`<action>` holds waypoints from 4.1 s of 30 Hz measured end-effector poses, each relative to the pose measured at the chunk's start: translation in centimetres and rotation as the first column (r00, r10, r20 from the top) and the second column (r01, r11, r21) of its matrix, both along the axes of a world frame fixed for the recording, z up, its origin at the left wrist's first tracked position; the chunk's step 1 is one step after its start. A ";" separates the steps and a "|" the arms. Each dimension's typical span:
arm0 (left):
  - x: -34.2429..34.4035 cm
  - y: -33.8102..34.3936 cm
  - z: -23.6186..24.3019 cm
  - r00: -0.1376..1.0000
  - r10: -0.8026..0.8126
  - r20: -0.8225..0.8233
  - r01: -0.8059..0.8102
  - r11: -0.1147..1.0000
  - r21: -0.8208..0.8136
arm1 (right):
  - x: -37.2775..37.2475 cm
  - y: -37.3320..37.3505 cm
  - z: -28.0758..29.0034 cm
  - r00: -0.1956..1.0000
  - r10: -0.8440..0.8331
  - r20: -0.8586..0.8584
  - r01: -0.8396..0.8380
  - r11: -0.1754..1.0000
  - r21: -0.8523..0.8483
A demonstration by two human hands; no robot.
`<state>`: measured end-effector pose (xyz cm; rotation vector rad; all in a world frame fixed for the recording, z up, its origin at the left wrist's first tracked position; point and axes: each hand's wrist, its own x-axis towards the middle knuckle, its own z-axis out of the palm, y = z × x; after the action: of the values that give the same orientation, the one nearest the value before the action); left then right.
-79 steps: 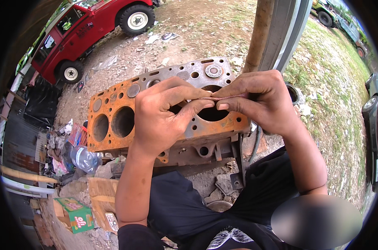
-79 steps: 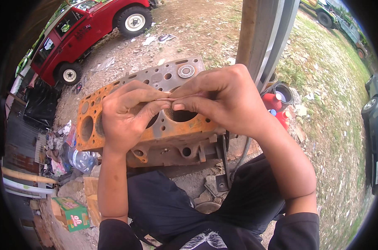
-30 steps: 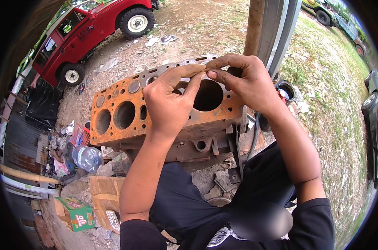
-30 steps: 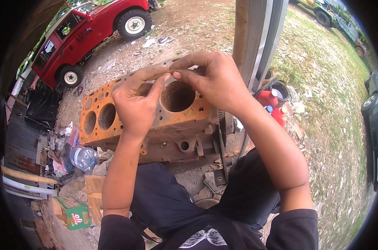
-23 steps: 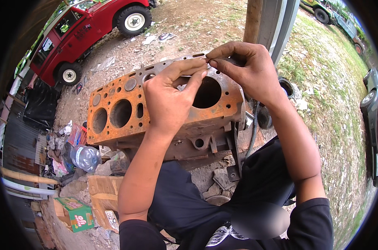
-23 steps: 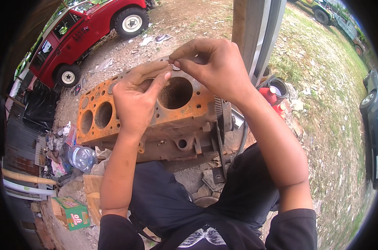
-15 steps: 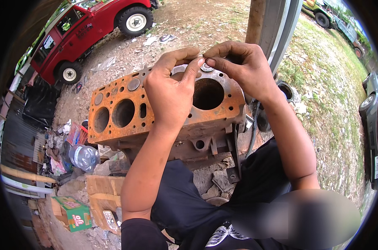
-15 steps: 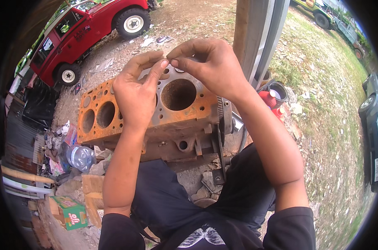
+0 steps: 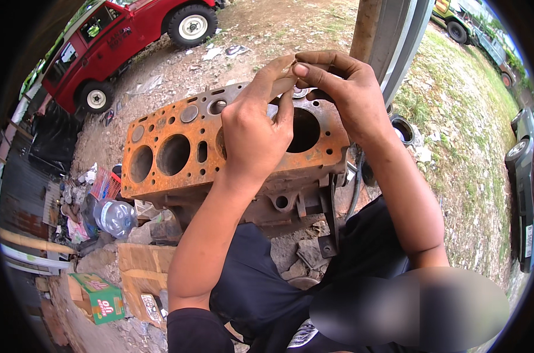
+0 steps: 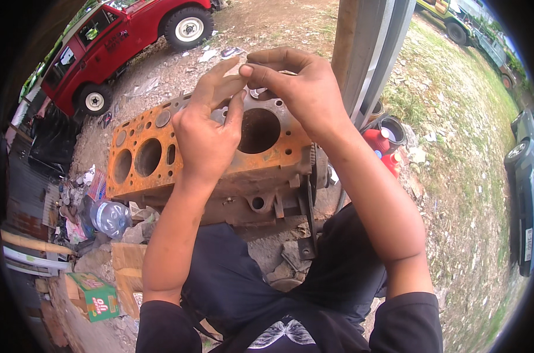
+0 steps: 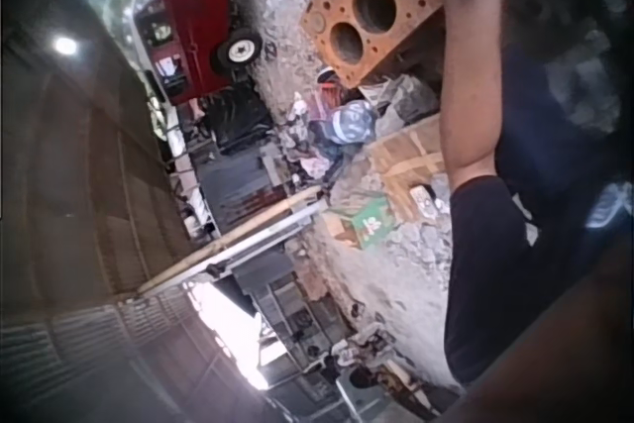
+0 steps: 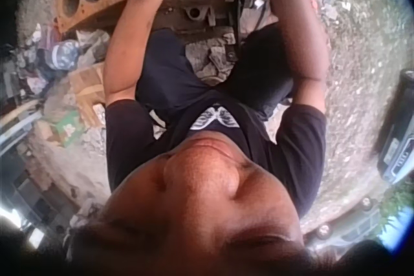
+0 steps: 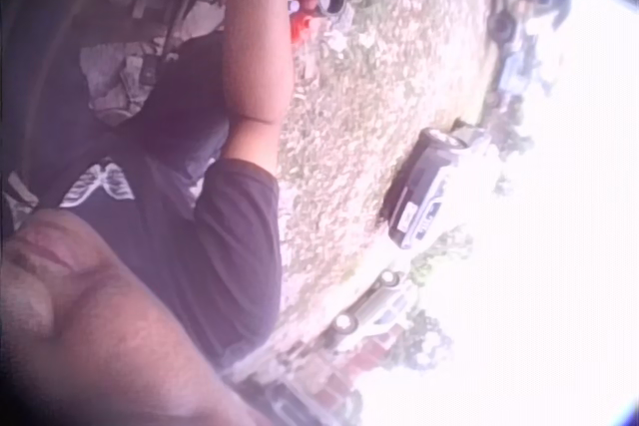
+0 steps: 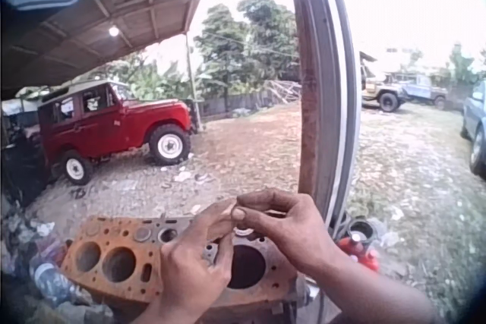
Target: The person places small metal rings into recessed holes on the top surface of a rusty engine block. The person repeatedly picks up rings, aligns them with the holes, and presses them into place by hand.
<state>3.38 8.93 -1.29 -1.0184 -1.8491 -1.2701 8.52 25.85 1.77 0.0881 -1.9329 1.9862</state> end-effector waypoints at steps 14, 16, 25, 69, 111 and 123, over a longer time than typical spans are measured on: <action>-1.1 -4.0 1.7 0.801 -0.265 0.537 0.294 0.955 0.034 | -2.0 3.5 -1.9 0.954 -0.092 -0.286 0.278 0.629 0.726; -1.5 -4.4 1.4 0.820 -0.190 0.539 0.226 0.974 0.001 | -2.2 3.0 -1.8 0.962 -0.070 -0.264 0.256 0.567 0.783; -2.4 -4.4 -0.5 0.871 -0.112 0.479 0.168 0.983 -0.076 | -3.5 2.1 -2.5 0.907 -0.024 -0.421 0.392 0.416 0.820; -2.9 -5.6 -0.1 0.896 0.029 0.443 0.054 0.983 -0.173 | -4.6 2.1 -1.0 0.947 0.068 -0.316 0.292 0.240 0.926; -3.4 -9.7 1.0 0.949 0.170 0.267 -0.045 0.908 -0.417 | -2.0 5.0 -0.6 0.928 -0.062 -0.367 0.363 0.366 0.857; -2.2 -8.3 -0.8 0.979 0.127 0.160 -0.031 0.867 -0.498 | -1.8 2.8 -0.7 0.974 -0.133 -0.185 0.226 0.450 0.864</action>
<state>1.15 0.67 -2.05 -1.0910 -2.4150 -0.8792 6.69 28.69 1.10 0.2183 -2.5637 0.6174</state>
